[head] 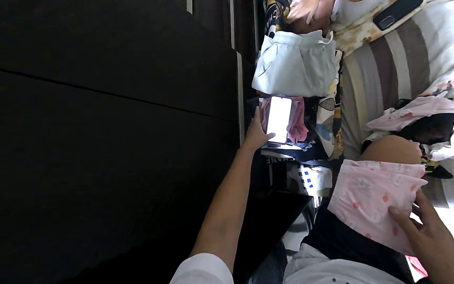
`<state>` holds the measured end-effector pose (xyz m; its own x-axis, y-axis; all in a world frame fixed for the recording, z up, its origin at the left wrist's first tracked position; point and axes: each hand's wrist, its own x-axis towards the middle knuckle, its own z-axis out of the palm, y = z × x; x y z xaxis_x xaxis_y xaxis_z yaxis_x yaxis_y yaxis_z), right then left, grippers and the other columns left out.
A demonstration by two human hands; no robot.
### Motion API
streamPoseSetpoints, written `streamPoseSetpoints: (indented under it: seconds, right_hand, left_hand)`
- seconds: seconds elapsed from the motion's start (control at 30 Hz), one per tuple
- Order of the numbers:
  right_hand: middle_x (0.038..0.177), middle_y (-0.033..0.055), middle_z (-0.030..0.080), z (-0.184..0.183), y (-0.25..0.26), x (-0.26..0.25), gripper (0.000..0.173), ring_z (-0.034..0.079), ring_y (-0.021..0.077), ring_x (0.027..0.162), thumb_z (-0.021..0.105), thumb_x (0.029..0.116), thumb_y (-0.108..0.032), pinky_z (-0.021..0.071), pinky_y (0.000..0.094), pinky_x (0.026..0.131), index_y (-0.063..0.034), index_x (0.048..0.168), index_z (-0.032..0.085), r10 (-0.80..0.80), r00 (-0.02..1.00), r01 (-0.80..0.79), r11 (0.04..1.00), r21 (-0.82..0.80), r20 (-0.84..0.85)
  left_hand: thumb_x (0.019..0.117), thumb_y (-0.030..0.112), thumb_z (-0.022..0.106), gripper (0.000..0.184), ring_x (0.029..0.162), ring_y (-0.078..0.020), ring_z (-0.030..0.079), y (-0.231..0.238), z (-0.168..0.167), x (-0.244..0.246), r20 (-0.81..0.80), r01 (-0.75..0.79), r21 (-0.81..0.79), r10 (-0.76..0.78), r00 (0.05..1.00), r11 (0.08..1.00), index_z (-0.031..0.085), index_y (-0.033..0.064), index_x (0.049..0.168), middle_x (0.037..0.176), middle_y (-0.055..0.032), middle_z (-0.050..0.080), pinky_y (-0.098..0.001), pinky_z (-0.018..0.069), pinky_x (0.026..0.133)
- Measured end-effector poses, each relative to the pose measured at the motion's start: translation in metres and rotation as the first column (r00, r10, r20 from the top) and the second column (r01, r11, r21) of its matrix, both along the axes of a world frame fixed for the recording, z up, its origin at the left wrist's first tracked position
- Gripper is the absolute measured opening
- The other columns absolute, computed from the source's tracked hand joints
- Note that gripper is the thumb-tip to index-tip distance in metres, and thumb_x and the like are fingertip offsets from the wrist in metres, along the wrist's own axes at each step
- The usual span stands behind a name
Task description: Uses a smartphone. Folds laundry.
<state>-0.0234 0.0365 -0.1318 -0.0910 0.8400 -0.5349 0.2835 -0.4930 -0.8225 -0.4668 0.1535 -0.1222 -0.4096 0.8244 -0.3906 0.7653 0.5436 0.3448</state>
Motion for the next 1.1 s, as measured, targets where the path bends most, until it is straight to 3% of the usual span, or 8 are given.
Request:
streamPoseSetpoints:
  seconds: [0.57, 0.67, 0.77, 0.9, 1.1]
  right_hand:
    - [0.149, 0.0202, 0.049, 0.0, 0.001, -0.001, 0.082, 0.06, 0.0186, 0.122, 0.063, 0.0905, -0.041, 0.0541, 0.0336, 0.094, -0.0047, 0.158, 0.034, -0.006, 1.0, 0.006, 1.0, -0.005, -0.005]
    - [0.15, 0.0201, 0.048, 0.001, 0.001, 0.0, 0.082, 0.059, 0.0191, 0.124, 0.064, 0.0905, -0.04, 0.0542, 0.034, 0.094, -0.0058, 0.158, 0.033, -0.008, 1.0, 0.008, 1.0, -0.017, -0.006]
    - [0.149, 0.0203, 0.049, 0.001, 0.001, -0.001, 0.081, 0.059, 0.0199, 0.123, 0.063, 0.0906, -0.04, 0.0541, 0.0346, 0.093, -0.0056, 0.158, 0.034, -0.007, 1.0, 0.007, 1.0, -0.019, -0.001]
    - [0.15, 0.0209, 0.048, 0.001, 0.001, -0.001, 0.081, 0.059, 0.0211, 0.125, 0.064, 0.091, -0.039, 0.0542, 0.0359, 0.094, -0.0054, 0.158, 0.033, 0.002, 1.0, -0.002, 1.0, -0.015, 0.006]
    - [0.15, 0.0207, 0.047, 0.001, 0.001, -0.001, 0.081, 0.058, 0.0203, 0.125, 0.063, 0.0913, -0.038, 0.0538, 0.0348, 0.094, -0.0047, 0.158, 0.033, 0.006, 1.0, -0.006, 1.0, -0.005, 0.007]
  left_hand:
    - [0.0781, 0.025, 0.089, 0.122, 0.137, -0.0474, 0.046, 0.002, -0.009, 0.015, -0.138, -0.027, 0.056, 0.035, 0.99, 0.998, 0.005, 0.0093, 0.165, 0.15, -0.0324, 0.043, -0.0606, 0.0393, 0.112]
    - [0.0777, 0.025, 0.089, 0.123, 0.14, -0.0477, 0.044, 0.001, -0.011, 0.015, -0.152, -0.024, 0.056, 0.032, 0.988, 0.998, 0.005, 0.0098, 0.165, 0.152, -0.032, 0.042, -0.0604, 0.0362, 0.115]
    - [0.0848, 0.024, 0.084, 0.116, 0.141, -0.046, 0.043, 0.0, -0.01, 0.007, -0.082, -0.032, 0.045, 0.036, 0.996, 0.998, 0.002, 0.0118, 0.165, 0.157, -0.0313, 0.036, -0.0594, 0.0378, 0.115]
    - [0.0968, 0.021, 0.071, 0.099, 0.136, -0.0432, 0.051, 0.0, 0.003, 0.006, -0.032, -0.057, 0.01, 0.058, 0.998, 0.998, 0.001, 0.0131, 0.166, 0.16, -0.0279, 0.034, -0.0588, 0.043, 0.11]
    - [0.0957, 0.024, 0.073, 0.1, 0.129, -0.0452, 0.057, 0.004, 0.003, 0.011, -0.088, -0.076, -0.016, 0.074, 0.993, 0.997, 0.002, 0.0139, 0.166, 0.154, -0.0292, 0.042, -0.0603, 0.0455, 0.106]
